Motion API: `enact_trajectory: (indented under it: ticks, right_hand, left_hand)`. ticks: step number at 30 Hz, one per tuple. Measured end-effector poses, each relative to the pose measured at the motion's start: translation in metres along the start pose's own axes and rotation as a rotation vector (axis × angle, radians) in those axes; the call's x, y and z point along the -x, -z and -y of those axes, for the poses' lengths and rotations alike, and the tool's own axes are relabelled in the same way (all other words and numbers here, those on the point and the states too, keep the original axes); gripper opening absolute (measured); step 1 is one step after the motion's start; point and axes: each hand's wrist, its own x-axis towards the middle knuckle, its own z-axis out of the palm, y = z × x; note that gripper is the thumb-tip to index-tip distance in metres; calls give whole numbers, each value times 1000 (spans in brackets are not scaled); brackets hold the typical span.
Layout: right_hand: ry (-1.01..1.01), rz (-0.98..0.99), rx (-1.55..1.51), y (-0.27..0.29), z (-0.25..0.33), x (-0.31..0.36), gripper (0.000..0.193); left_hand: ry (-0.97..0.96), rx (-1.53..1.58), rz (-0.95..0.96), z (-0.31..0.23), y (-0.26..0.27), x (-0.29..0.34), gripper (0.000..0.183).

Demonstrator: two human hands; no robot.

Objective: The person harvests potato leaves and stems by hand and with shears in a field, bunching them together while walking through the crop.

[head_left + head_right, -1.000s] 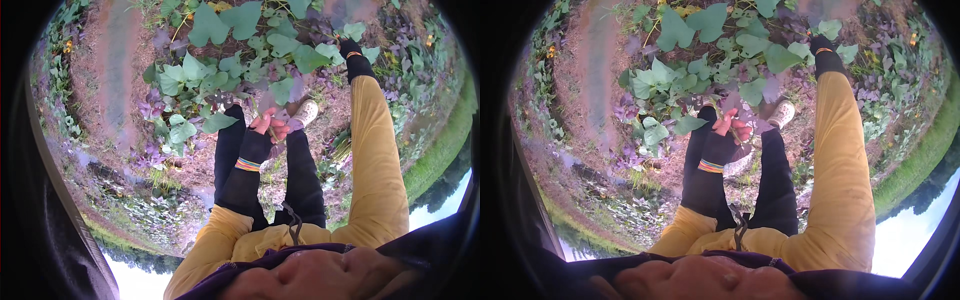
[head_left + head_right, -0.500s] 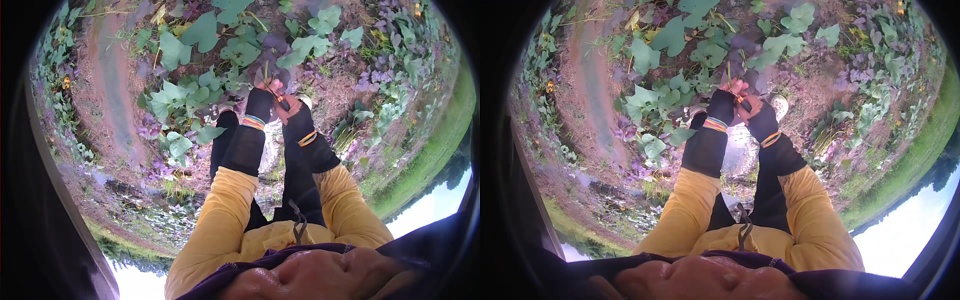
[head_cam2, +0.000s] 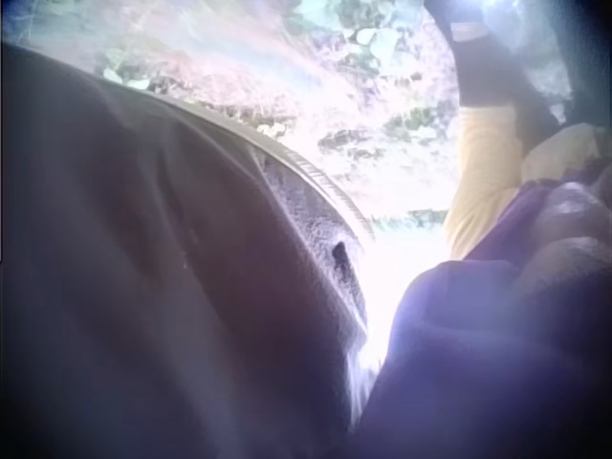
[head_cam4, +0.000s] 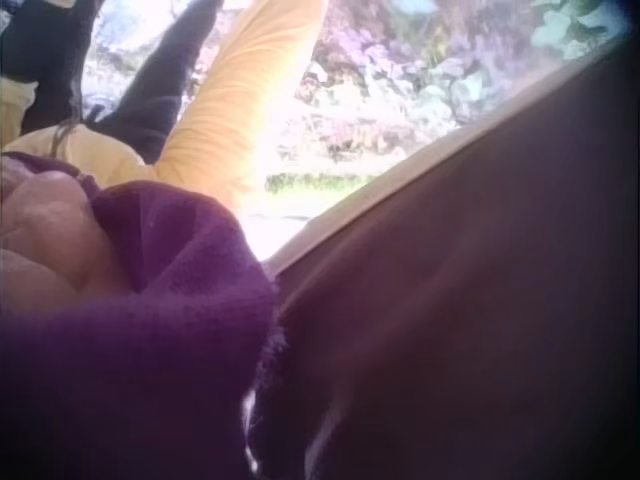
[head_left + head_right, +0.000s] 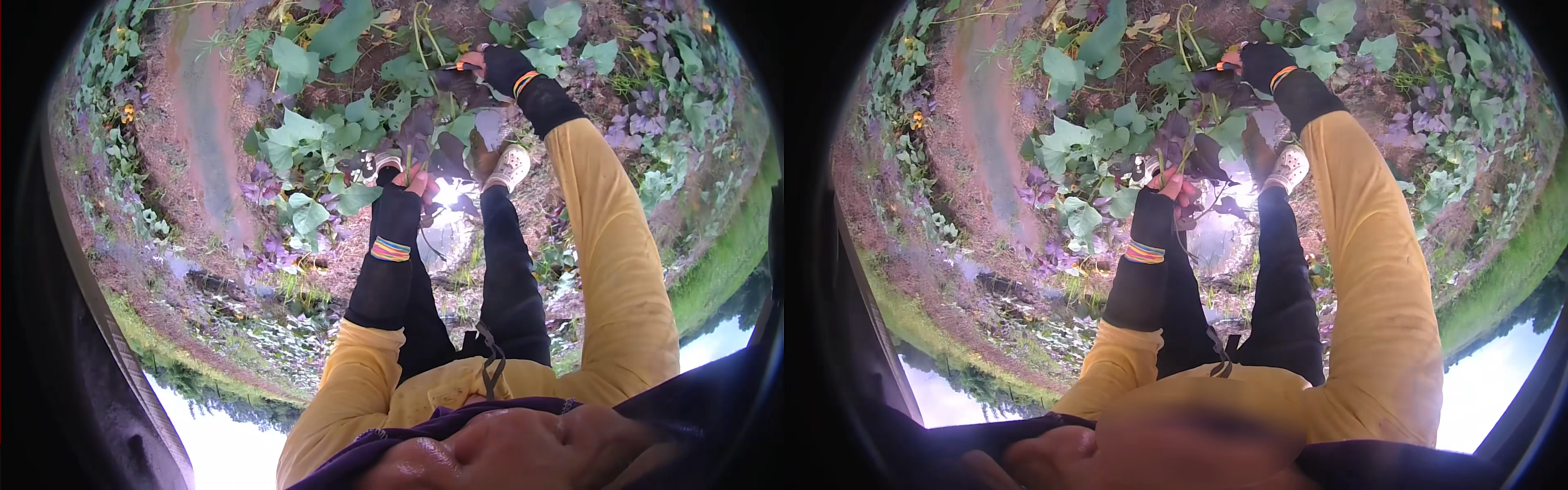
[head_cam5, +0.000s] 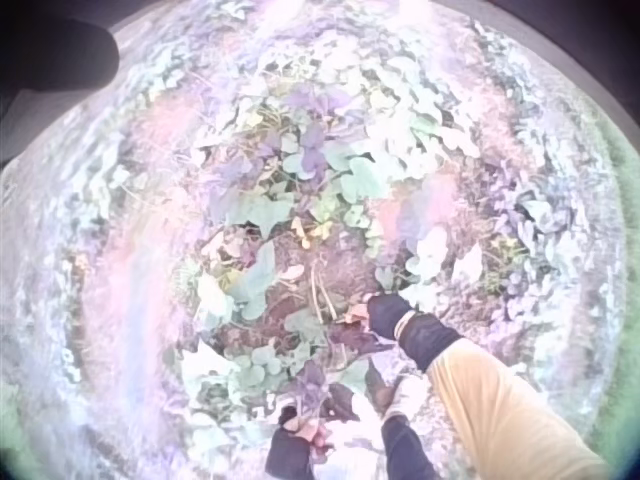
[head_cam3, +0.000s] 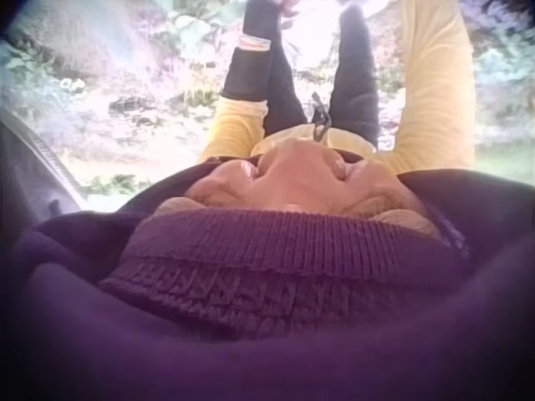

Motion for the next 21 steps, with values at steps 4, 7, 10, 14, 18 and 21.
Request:
enact_trajectory:
  ticks: [4,7,10,14,18,21]
  right_hand:
    - [-222,71,258,-5,-58,0,32]
    - [-15,-107,402,0,-72,10,29]
    - [-274,45,439,19,-86,31,31]
    - [-286,59,161,25,-62,41,34]
    - [-132,75,-191,7,36,31,36]
    - [-40,-101,-24,-19,62,31,32]
  left_hand:
    - [74,123,141,0,32,18,24]
    - [74,200,213,3,39,29,26]
    - [117,169,182,19,41,29,21]
    - [154,209,198,31,53,38,33]
    - [154,278,228,37,53,52,34]
    - [190,247,210,40,45,60,36]
